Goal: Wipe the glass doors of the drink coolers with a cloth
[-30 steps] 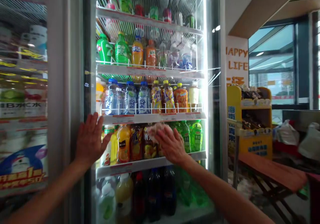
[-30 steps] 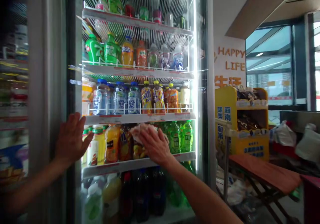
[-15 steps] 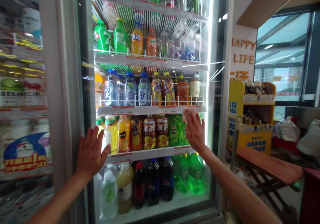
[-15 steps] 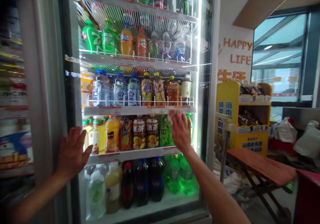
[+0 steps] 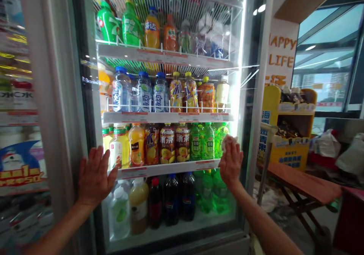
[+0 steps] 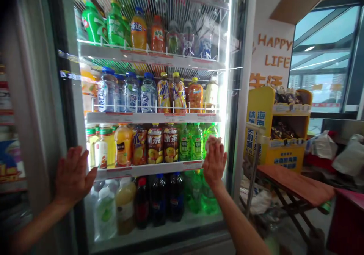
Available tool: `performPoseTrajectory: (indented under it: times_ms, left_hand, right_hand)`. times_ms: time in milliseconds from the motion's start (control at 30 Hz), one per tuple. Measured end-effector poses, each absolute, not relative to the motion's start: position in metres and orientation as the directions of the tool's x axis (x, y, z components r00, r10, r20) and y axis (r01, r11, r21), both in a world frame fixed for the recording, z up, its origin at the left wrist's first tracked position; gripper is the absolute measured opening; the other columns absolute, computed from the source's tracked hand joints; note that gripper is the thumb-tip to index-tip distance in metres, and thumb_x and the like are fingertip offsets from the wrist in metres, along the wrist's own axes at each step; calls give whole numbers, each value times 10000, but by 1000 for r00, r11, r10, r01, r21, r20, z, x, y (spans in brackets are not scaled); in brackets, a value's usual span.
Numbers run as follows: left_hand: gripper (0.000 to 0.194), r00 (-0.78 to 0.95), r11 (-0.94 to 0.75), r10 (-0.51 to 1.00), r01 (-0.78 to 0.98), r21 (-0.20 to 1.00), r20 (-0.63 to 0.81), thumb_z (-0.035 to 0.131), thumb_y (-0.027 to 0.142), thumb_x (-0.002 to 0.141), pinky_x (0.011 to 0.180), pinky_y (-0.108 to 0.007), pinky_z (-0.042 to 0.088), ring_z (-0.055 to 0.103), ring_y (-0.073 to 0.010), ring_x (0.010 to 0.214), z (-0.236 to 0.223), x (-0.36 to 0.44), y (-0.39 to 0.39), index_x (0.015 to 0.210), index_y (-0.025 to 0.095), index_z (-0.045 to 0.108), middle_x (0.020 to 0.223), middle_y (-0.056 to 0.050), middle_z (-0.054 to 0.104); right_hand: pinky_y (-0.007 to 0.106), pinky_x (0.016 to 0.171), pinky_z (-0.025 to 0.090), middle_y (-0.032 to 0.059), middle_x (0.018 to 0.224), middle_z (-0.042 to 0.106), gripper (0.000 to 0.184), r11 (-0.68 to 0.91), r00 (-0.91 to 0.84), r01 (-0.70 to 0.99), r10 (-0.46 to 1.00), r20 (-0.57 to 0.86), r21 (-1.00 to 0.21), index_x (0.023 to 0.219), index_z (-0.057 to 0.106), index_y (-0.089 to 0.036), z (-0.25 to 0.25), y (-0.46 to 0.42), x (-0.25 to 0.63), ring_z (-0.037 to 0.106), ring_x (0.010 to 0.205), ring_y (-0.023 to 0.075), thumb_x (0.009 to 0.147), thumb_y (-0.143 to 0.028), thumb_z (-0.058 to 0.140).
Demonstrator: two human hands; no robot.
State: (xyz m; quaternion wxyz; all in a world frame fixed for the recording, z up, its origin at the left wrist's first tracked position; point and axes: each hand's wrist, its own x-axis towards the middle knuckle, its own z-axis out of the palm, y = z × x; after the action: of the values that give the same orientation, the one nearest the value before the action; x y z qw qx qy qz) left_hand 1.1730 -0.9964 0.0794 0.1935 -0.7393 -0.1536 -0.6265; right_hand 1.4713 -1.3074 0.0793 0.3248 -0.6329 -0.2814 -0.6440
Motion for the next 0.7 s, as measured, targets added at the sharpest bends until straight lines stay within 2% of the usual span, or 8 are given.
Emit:
performPoseTrajectory:
  times_ms: [100, 167, 300, 367, 433, 567, 633, 700]
  left_hand:
    - [683, 169, -868, -31, 484, -111, 985, 454, 310, 850, 1105, -498, 184, 181, -252, 1387, 79, 1173, -997, 1441, 267, 114, 1505, -86, 202]
    - [691, 185, -861, -36, 494, -124, 982, 455, 306, 854, 1107, -496, 174, 165, -252, 1391, 78, 1172, -997, 1443, 255, 99, 1507, -98, 194]
    - [689, 224, -845, -2, 522, -121, 975, 436, 315, 864, 1111, -492, 163, 140, -252, 1397, 77, 1172, -995, 1447, 235, 78, 1508, -117, 186]
    - [681, 230, -841, 33, 533, -98, 973, 431, 329, 863, 1109, -497, 164, 139, -260, 1396, 76, 1171, -995, 1446, 217, 97, 1504, -129, 193]
    - [673, 236, -843, 58, 531, -78, 970, 428, 346, 861, 1105, -504, 165, 141, -267, 1395, 75, 1170, -994, 1443, 200, 122, 1502, -139, 195]
    - [646, 244, -845, 65, 529, -77, 968, 421, 358, 863, 1105, -498, 166, 140, -259, 1397, 76, 1169, -995, 1429, 162, 179, 1492, -155, 219]
    - [631, 247, -846, 64, 528, -79, 967, 417, 354, 865, 1107, -496, 166, 137, -255, 1398, 76, 1169, -996, 1419, 142, 204, 1485, -166, 232]
    - [624, 252, -850, 58, 520, -85, 966, 417, 344, 865, 1109, -498, 161, 128, -255, 1399, 76, 1169, -995, 1417, 136, 210, 1484, -170, 233]
  right_hand:
    - [492, 1098, 246, 58, 1414, 409, 648, -541, -114, 814, 207, 972, 211, 1438, 198, -278, 27, -1290, 1435, 278, 1357, 241, 842, -202, 439]
    - [500, 1111, 211, 49, 1383, 453, 616, -497, -151, 829, 246, 957, 258, 1424, 243, -291, 38, -1289, 1436, 324, 1336, 236, 845, -218, 441]
    - [626, 1054, 190, 105, 1443, 351, 525, -547, 104, 805, -251, 962, -230, 1420, 269, -248, 109, -1283, 1461, 285, 1349, 293, 896, -250, 311]
    - [647, 1048, 177, 107, 1463, 310, 537, -496, 188, 802, -320, 928, -333, 1433, 233, -239, 122, -1261, 1448, 237, 1366, 308, 899, -258, 294]
    - [619, 1079, 158, 80, 1461, 321, 588, -473, 145, 860, -135, 980, -192, 1445, 187, -253, 109, -1233, 1412, 189, 1383, 296, 880, -257, 351]
    - [486, 1148, 93, 1, 1427, 393, 626, -277, -226, 894, 400, 888, 352, 1432, 220, -292, 63, -1207, 1359, 198, 1387, 210, 845, -268, 436]
    - [483, 1147, 81, -7, 1414, 412, 587, -318, -230, 872, 407, 884, 373, 1417, 254, -315, 62, -1225, 1375, 240, 1373, 198, 856, -253, 418]
    - [553, 1114, 118, 32, 1424, 396, 567, -484, -49, 865, 176, 983, 129, 1421, 246, -304, 81, -1251, 1409, 263, 1363, 238, 873, -238, 377]
